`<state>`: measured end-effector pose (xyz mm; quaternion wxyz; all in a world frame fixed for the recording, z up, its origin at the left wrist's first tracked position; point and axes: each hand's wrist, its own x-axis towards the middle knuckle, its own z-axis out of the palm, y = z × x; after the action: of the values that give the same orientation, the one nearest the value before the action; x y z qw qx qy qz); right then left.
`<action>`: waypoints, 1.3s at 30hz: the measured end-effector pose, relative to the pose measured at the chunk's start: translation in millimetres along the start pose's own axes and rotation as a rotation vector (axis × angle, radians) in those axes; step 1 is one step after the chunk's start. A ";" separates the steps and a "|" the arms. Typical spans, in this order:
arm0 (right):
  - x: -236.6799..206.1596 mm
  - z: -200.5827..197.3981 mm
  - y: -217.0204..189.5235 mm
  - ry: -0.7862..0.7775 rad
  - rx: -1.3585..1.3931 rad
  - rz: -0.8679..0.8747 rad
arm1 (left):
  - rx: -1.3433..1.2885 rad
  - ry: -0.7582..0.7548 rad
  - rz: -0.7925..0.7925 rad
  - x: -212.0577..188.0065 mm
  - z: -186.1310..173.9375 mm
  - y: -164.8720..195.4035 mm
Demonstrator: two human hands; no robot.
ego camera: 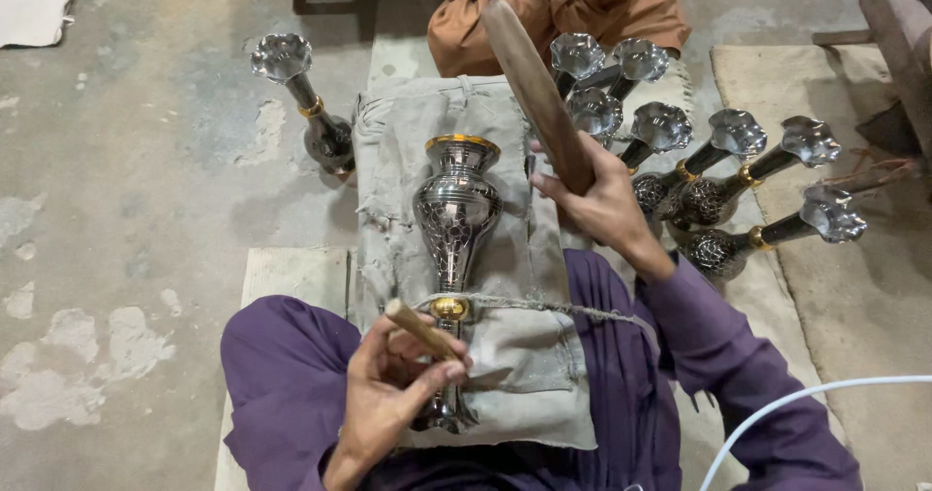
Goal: The person sits on the floor with an engraved metal vase held against a cloth cushion and uses a small punch and a wooden mallet to repeatedly strike the vase's surface, working the decorative pattern. Finished vases sit on the floor beside them.
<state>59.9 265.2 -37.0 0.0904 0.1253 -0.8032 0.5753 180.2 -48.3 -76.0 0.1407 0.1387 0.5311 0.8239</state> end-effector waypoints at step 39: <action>-75.6 -30.4 -20.5 0.123 -0.105 0.016 | 0.738 -0.178 0.329 129.4 10.8 47.7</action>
<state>138.2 295.0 -30.6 0.1413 0.0785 -0.8262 0.5397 61.0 -9.1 -17.8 -0.0068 0.3338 0.7474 0.5744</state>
